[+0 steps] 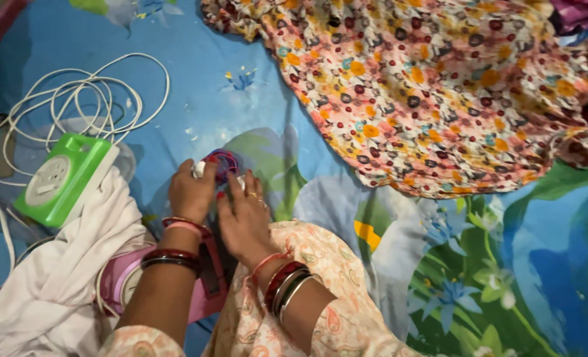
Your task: The person untangles and coils red and blue electrical cords around a white plug adapter. They then place the coiled cord and plug on the bed next to other power strips and adapters.
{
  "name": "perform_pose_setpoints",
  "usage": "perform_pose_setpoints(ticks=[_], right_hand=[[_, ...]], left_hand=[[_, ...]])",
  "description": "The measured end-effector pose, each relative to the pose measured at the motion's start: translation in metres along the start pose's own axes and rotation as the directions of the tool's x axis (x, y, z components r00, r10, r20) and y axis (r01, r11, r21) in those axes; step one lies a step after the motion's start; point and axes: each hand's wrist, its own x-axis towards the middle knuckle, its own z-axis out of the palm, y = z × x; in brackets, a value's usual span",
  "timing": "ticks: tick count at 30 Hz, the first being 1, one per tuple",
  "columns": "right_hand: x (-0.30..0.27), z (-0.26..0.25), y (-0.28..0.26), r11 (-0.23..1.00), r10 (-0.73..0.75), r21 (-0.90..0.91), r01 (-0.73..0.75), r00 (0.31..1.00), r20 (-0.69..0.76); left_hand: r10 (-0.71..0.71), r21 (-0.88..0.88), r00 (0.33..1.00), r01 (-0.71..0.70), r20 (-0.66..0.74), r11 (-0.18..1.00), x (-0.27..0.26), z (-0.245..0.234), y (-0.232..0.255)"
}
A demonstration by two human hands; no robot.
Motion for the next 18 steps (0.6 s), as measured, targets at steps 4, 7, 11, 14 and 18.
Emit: perform_pose_setpoints(ticks=[4,7,11,14,18], right_hand=[[-0.007,-0.014,-0.017,0.999,-0.004,-0.046,0.008,0.997,0.080],[-0.008,-0.014,-0.015,0.997,-0.050,-0.060,0.053,0.998,0.047],[-0.011,-0.011,-0.008,0.989,-0.111,-0.091,0.115,0.993,0.041],[-0.016,-0.009,-0.008,0.967,-0.212,-0.141,0.213,0.977,0.019],[-0.023,-0.021,-0.015,0.930,-0.334,-0.170,0.326,0.942,-0.020]], left_hand=[[-0.006,-0.046,0.998,0.003,-0.057,0.999,0.001,-0.007,-0.014],[-0.053,-0.099,0.998,0.050,-0.033,0.994,-0.002,-0.015,-0.022],[-0.055,-0.152,0.998,0.054,-0.006,0.987,-0.007,-0.033,-0.029],[-0.026,-0.238,1.000,0.027,0.008,0.971,-0.013,-0.049,-0.032],[-0.045,-0.434,0.998,0.062,0.050,0.899,-0.040,-0.067,-0.032]])
